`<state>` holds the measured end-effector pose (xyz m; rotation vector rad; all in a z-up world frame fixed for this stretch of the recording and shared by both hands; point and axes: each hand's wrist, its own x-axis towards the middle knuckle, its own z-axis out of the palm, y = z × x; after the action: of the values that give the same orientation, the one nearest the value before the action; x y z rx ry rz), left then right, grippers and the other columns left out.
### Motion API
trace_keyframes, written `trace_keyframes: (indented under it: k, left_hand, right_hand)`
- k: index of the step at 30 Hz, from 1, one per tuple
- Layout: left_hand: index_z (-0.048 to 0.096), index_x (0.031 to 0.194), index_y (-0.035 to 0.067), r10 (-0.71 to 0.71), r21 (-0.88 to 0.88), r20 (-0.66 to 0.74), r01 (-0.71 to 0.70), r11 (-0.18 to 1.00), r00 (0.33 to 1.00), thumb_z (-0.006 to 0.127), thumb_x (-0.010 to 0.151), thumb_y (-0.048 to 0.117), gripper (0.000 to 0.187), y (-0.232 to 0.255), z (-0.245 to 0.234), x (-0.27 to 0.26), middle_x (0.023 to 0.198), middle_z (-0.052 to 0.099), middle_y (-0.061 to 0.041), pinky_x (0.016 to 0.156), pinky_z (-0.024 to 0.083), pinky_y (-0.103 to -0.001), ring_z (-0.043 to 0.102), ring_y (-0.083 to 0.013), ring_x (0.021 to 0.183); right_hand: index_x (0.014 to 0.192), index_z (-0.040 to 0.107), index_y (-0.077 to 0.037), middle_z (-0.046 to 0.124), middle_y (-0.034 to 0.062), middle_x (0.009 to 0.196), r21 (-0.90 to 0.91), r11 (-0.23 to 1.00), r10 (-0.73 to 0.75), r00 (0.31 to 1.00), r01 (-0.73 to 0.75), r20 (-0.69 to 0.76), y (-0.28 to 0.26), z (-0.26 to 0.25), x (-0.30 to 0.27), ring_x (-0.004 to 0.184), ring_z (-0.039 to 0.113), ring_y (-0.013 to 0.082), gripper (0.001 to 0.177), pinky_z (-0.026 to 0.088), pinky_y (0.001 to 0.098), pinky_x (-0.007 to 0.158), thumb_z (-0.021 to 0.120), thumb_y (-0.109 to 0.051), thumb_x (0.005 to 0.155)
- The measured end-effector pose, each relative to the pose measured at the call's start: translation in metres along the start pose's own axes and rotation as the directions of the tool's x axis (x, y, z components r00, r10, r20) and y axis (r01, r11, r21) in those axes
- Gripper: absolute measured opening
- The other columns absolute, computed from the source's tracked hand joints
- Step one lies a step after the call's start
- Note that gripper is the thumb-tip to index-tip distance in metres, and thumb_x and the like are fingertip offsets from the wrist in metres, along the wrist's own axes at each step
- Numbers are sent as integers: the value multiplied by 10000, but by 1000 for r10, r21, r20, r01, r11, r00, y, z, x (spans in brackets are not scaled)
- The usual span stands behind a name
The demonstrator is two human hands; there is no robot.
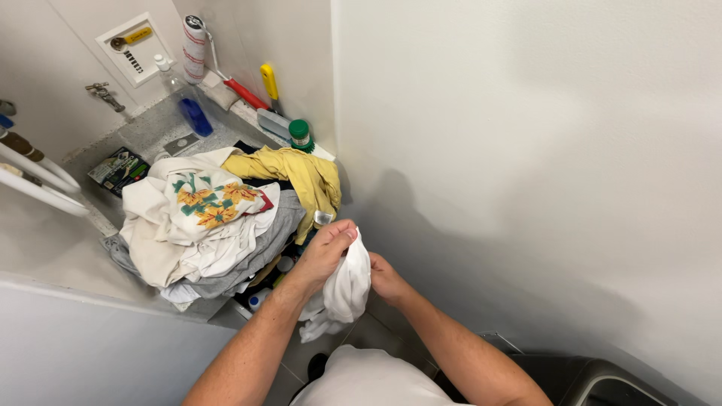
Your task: The person picks up several white shirts and a patterned piece of laundry one by one, unfolding and inspecting them before placing them inside the washing machine.
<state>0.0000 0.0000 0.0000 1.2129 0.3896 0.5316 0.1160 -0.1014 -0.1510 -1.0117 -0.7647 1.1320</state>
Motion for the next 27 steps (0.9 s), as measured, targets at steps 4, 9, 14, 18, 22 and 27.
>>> trace_keyframes:
  k: [4,9,14,18,22,27]
  left_hand:
    - [559,738,91,-11,-77,-13,10,997,1000,544,910,106,174,1,-13,-8,520,440,62,449,337,-177,444,-45,468]
    - [564,784,79,-38,-222,-78,20,975,996,562,903,130,130,-15,-51,-11,538,511,26,440,411,-198,515,-70,449]
    - [553,759,70,-46,-246,-14,41,968,999,578,876,112,126,-9,-61,-26,511,493,9,403,414,-205,514,-90,416]
    - [546,711,69,-72,-226,89,91,970,993,573,864,97,158,-3,-55,-36,494,507,5,376,408,-209,505,-91,401]
    - [555,720,68,-74,-199,84,89,976,994,564,857,97,141,3,-57,-39,500,506,15,380,411,-204,506,-76,411]
    - [582,728,63,-38,-192,-51,28,981,998,596,846,135,139,-18,-81,-28,494,505,3,383,404,-216,517,-95,400]
  right_hand:
    - [1086,692,-22,757,54,855,136,991,-17,1000,19,-11,-14,10,3,699,718,108,304,581,264,657,735,-232,870]
    - [812,560,-104,708,103,897,233,965,-130,991,121,26,-39,17,-1,716,648,140,207,473,226,622,726,-200,891]
    - [977,542,-110,641,5,867,76,995,30,940,-59,340,-32,14,-3,748,598,71,316,432,215,652,739,-335,874]
    - [1057,668,-102,770,-16,864,-57,968,250,927,-244,278,19,1,-3,734,695,32,238,514,178,650,665,-317,955]
    - [1005,693,-62,762,22,839,-6,962,269,937,-274,223,-34,37,-13,692,715,78,227,559,209,634,787,-199,850]
    - [775,605,-84,619,-22,658,-87,977,-206,968,195,-146,-42,5,8,613,531,66,187,391,184,579,771,-80,862]
